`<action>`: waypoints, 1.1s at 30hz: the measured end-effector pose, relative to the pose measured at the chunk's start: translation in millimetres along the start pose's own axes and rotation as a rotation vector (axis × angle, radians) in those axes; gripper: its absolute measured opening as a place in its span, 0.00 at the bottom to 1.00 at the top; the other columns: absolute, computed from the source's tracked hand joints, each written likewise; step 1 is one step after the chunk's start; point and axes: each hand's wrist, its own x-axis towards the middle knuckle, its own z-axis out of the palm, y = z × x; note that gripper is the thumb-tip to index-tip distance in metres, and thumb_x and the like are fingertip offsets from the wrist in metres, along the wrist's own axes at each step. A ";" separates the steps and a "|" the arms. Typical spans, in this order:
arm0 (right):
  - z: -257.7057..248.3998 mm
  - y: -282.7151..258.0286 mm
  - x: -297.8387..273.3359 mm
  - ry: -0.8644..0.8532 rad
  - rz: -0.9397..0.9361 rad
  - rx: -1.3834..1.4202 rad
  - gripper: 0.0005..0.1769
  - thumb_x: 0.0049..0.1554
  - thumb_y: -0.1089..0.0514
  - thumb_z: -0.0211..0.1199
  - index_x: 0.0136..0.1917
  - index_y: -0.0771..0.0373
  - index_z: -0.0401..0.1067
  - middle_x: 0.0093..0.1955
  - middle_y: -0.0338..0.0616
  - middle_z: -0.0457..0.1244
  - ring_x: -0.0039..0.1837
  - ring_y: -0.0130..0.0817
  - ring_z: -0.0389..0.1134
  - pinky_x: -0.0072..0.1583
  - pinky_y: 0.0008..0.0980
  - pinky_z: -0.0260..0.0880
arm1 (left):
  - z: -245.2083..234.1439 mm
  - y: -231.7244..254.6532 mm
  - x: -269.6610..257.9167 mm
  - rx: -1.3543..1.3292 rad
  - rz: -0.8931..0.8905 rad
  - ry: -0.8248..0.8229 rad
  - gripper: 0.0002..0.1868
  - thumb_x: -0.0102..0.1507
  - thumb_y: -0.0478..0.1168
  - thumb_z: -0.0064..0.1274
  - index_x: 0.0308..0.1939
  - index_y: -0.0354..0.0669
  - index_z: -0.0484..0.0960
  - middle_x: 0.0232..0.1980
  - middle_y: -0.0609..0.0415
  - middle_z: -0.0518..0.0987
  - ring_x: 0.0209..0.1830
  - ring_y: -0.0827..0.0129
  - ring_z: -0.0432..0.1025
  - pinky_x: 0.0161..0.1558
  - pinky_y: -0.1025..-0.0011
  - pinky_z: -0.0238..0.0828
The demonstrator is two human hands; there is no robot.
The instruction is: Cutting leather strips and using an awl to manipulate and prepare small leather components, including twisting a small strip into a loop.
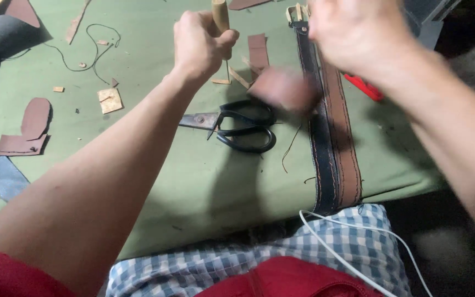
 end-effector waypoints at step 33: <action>75.8 11.7 12.8 -0.043 0.946 -0.519 0.12 0.67 0.57 0.55 0.64 0.57 0.66 0.58 0.53 0.66 0.60 0.54 0.67 0.62 0.57 0.66 | -11.2 -9.5 -3.7 -0.051 0.077 -0.017 0.04 0.59 0.38 0.59 0.29 0.46 0.85 0.22 0.60 0.86 0.21 0.84 0.79 0.29 0.80 0.82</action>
